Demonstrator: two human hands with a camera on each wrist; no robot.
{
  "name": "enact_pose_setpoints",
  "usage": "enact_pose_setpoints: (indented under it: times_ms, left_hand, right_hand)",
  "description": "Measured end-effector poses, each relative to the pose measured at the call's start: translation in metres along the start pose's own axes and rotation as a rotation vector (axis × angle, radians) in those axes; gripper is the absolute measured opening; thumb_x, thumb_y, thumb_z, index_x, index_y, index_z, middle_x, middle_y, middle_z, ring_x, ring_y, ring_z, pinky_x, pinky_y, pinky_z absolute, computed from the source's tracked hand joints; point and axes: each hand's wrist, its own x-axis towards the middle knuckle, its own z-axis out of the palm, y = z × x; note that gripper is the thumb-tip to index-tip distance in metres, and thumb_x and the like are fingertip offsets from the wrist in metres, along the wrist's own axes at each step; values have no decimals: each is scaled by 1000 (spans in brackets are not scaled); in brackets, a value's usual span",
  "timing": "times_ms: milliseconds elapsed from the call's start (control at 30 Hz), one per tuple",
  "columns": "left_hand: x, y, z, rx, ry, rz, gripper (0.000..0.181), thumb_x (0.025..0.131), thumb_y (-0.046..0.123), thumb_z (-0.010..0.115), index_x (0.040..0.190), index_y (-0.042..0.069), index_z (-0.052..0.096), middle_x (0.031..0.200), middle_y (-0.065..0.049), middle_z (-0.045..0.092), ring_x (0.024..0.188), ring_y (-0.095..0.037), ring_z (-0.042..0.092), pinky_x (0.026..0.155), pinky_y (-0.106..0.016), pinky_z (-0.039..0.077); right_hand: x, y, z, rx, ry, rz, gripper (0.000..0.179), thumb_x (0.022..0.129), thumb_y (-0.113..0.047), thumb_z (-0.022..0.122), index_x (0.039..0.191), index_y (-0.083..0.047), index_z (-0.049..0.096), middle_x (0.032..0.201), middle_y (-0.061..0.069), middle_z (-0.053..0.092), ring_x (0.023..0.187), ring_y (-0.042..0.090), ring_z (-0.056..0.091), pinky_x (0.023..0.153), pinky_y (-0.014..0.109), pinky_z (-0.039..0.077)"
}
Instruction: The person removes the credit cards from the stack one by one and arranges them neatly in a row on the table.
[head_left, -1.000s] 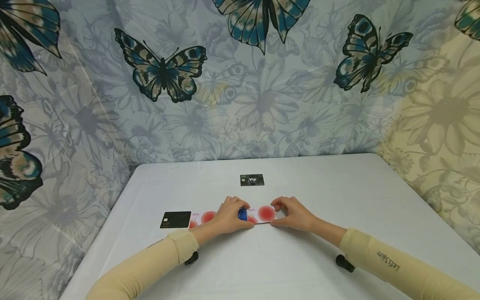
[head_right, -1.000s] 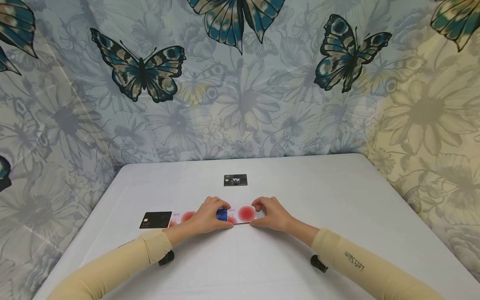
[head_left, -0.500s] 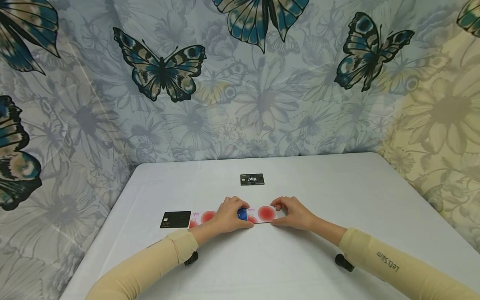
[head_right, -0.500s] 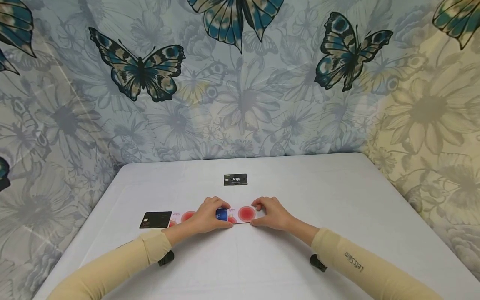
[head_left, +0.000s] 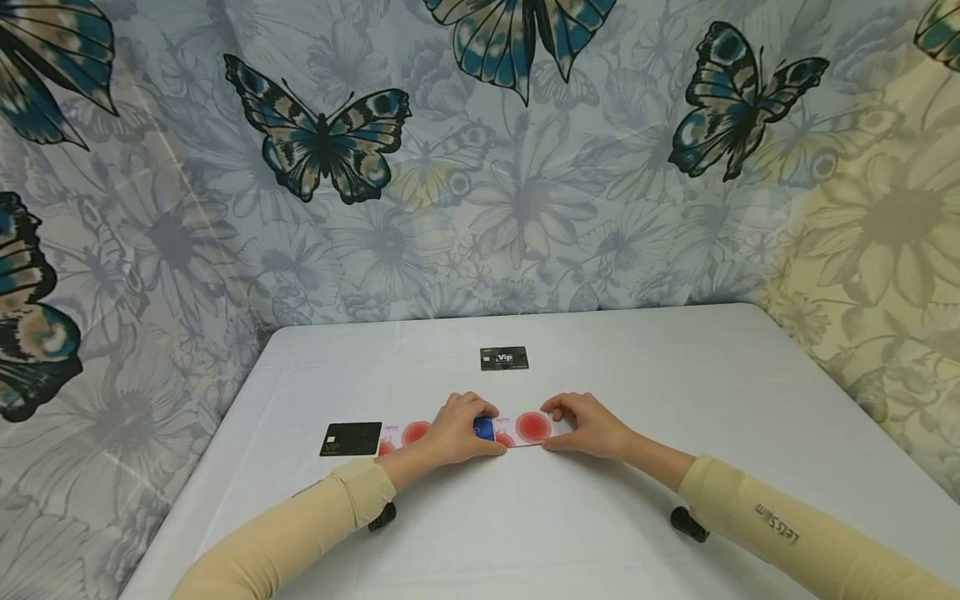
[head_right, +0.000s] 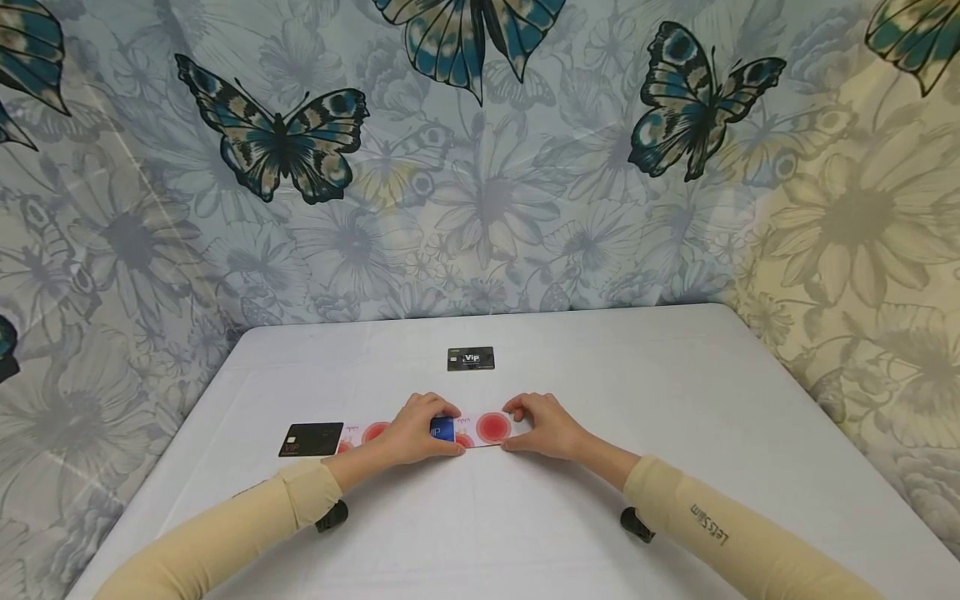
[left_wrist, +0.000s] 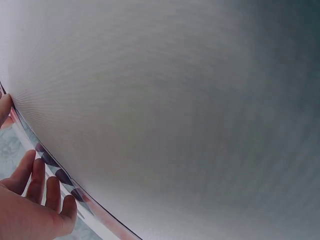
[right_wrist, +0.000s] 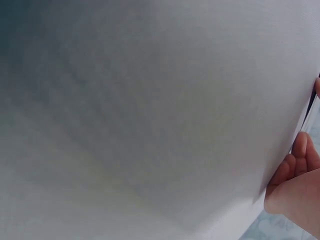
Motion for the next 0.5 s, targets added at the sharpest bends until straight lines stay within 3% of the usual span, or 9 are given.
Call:
enact_pose_setpoints:
  times_ms: [500]
  left_hand:
    - [0,0,-2,-24,10,24,48,76,35,83,114,9,68,110,-4,59,106,-24,47,87,-41,43]
  right_hand:
    - [-1,0,1,4,9,8,49,76,-25,85,116,-6,63,89,-2,54,94,21,44,82,38,40]
